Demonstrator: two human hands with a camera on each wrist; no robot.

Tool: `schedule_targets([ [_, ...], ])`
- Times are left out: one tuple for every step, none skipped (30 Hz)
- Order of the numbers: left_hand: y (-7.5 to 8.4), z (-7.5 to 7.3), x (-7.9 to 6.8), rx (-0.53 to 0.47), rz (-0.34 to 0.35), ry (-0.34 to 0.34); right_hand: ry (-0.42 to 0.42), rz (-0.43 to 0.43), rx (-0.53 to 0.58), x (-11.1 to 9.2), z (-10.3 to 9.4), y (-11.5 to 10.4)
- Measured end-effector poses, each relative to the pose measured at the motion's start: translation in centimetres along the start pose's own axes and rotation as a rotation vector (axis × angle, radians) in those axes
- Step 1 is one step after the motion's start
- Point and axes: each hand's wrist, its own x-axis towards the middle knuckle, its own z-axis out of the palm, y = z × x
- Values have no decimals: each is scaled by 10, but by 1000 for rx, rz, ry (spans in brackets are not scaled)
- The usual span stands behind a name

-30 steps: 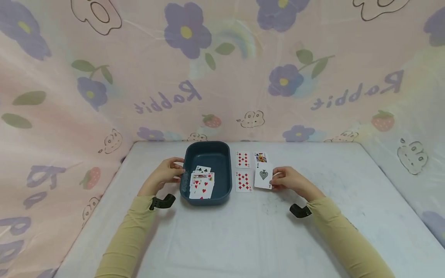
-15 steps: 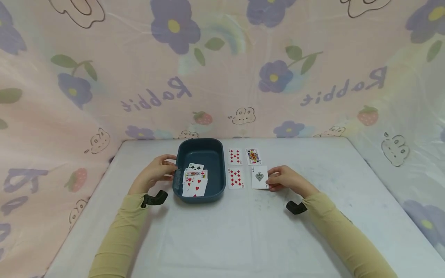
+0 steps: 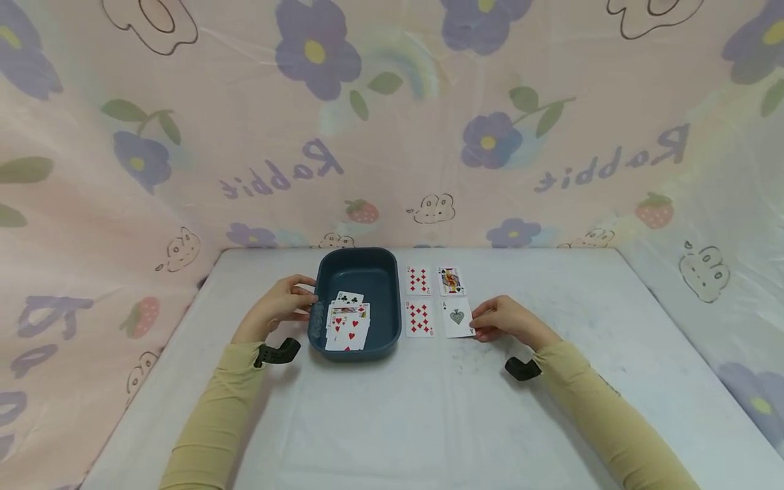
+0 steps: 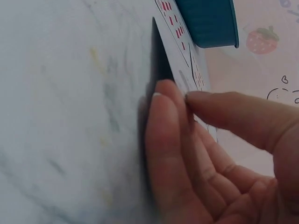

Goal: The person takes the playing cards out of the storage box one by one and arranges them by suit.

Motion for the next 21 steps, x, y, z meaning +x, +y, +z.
schedule_targets([
  [0, 1, 0, -2, -1, -1, -2, 4, 3, 0, 0, 0],
  [0, 1, 0, -1, 1, -3, -3, 8, 8, 0, 0, 0],
  [1, 2, 0, -4, 2, -3, -5, 10, 9, -1, 0, 0],
  [1, 2, 0, -5, 4, -4, -5, 11, 9, -1, 0, 0],
  [1, 2, 0, -5, 5, -3, -4, 13, 12, 0, 0, 0],
  [0, 2, 0, -8, 7, -1, -2, 15, 12, 0, 0, 0],
  [0, 2, 0, -9, 6, 1, 0, 15, 10, 0, 0, 0],
  [0, 3, 0, -11, 6, 2, 7, 20, 13, 0, 0, 0],
  [-1, 3, 1, -15, 3, 7, 13, 25, 10, 0, 0, 1],
  [-1, 3, 1, -15, 1, 6, 20, 31, 9, 0, 0, 1],
  [-1, 3, 1, -18, 2, 6, 25, 36, 7, 1, 0, 2],
  [-2, 3, 1, -19, 0, 7, 29, 40, 4, 1, 1, 2],
  [-2, 3, 1, -20, -1, 7, 34, 42, -1, 1, 1, 3],
  [-2, 3, 0, -21, -2, 9, 39, 46, -2, 1, 1, 3],
  [-2, 3, 0, -21, -2, 10, 39, 44, -9, 1, 1, 4],
  [-2, 3, -1, -20, 0, 10, 41, 42, -11, 1, 1, 5],
  [-1, 3, -1, -20, 1, 13, 43, 39, -15, 1, 1, 5],
  [-1, 3, -2, -20, -2, 17, 45, 36, -19, 0, 1, 5],
  [-1, 3, -2, -18, 0, 17, 46, 33, -21, 0, 1, 5],
  [-1, 3, -3, -16, 2, 18, 46, 32, -21, 0, 2, 4],
  [0, 3, -3, -13, 4, 19, 49, 32, -23, 0, 2, 4],
])
